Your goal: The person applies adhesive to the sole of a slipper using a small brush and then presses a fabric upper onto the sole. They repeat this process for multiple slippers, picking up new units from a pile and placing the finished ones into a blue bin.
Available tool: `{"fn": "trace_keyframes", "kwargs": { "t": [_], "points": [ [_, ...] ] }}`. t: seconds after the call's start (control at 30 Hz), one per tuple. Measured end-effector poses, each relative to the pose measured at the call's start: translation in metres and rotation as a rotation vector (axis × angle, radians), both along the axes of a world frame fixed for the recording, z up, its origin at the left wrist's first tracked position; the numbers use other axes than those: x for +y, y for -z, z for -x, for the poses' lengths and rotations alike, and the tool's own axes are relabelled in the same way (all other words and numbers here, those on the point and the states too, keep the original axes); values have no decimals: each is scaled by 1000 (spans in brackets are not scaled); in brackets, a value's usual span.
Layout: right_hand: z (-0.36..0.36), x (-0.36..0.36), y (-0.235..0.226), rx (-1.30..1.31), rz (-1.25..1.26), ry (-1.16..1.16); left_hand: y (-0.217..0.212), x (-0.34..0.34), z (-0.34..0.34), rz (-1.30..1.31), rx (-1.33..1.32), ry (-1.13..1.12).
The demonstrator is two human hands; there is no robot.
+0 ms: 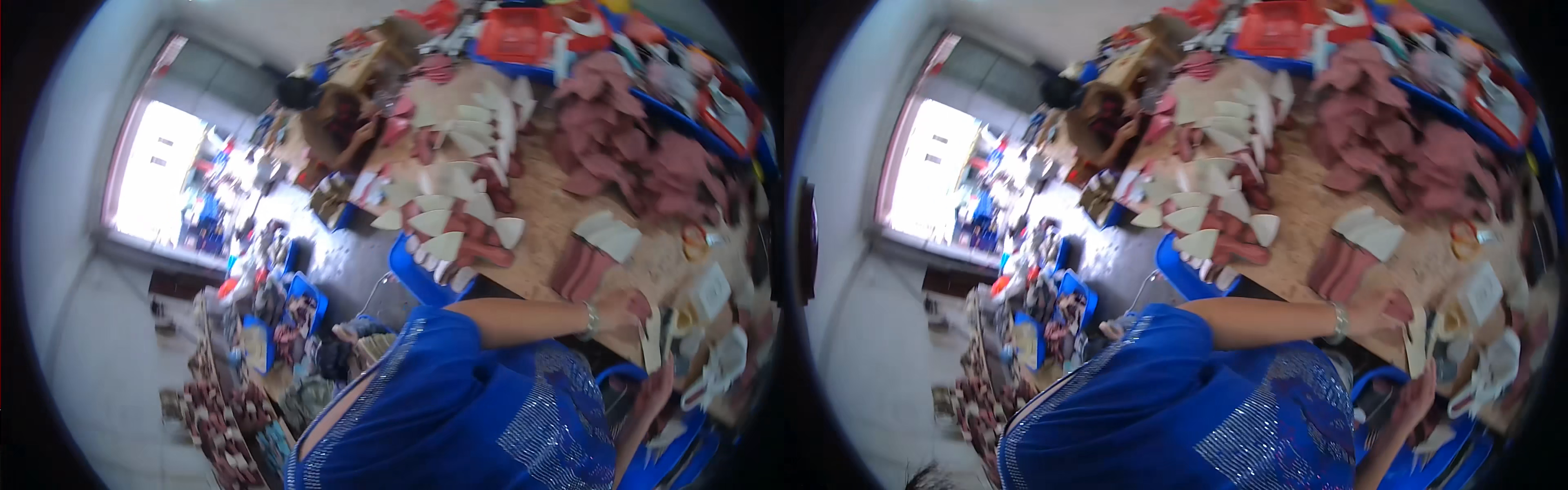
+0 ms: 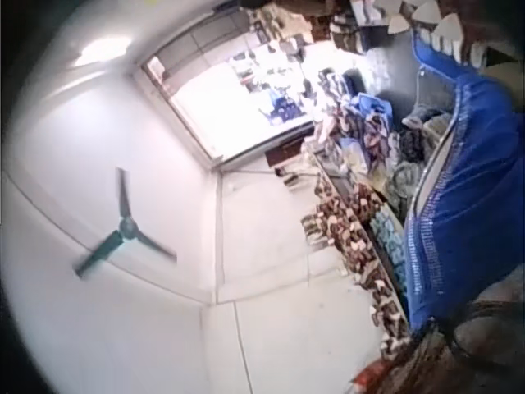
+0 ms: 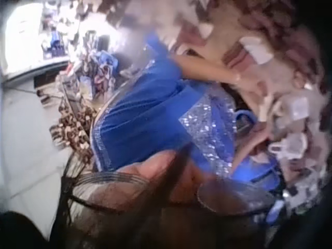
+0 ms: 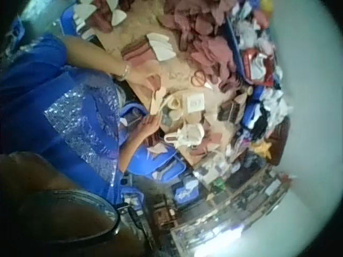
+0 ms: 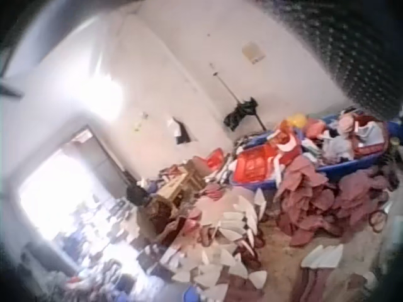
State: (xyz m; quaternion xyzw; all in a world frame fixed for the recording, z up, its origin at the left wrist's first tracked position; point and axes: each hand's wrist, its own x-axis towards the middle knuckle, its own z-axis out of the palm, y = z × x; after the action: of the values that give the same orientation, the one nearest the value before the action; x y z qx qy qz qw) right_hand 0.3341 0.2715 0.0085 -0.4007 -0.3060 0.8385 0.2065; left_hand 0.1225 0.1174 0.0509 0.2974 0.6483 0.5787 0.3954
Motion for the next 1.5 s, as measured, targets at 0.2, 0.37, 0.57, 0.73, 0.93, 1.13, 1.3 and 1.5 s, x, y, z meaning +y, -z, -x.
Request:
{"fn": "trace_keyframes", "kwargs": {
  "t": [0.2,0.37,0.57,0.73,0.93,1.13,1.3,1.5],
  "points": [
    [-2,48,18,58,-190,-139,-32,3,9,404,801,287],
    [18,67,27,-22,-223,-191,-16,14,11,527,983,266],
    [33,67,31,-109,-274,-221,-53,-9,25,641,890,330],
    [27,83,50,-153,-1105,-494,27,-8,19,553,591,50],
    [28,64,-21,-444,-775,-302,21,-37,9,483,631,-19],
    [-10,58,-37,-623,-963,-186,-7,-43,19,549,-228,-169],
    [-12,48,-23,-747,-1099,-305,-9,-33,13,558,-277,-137],
    [20,74,11,-902,-1381,-342,-8,-8,4,603,-280,-68]
  ]
}}
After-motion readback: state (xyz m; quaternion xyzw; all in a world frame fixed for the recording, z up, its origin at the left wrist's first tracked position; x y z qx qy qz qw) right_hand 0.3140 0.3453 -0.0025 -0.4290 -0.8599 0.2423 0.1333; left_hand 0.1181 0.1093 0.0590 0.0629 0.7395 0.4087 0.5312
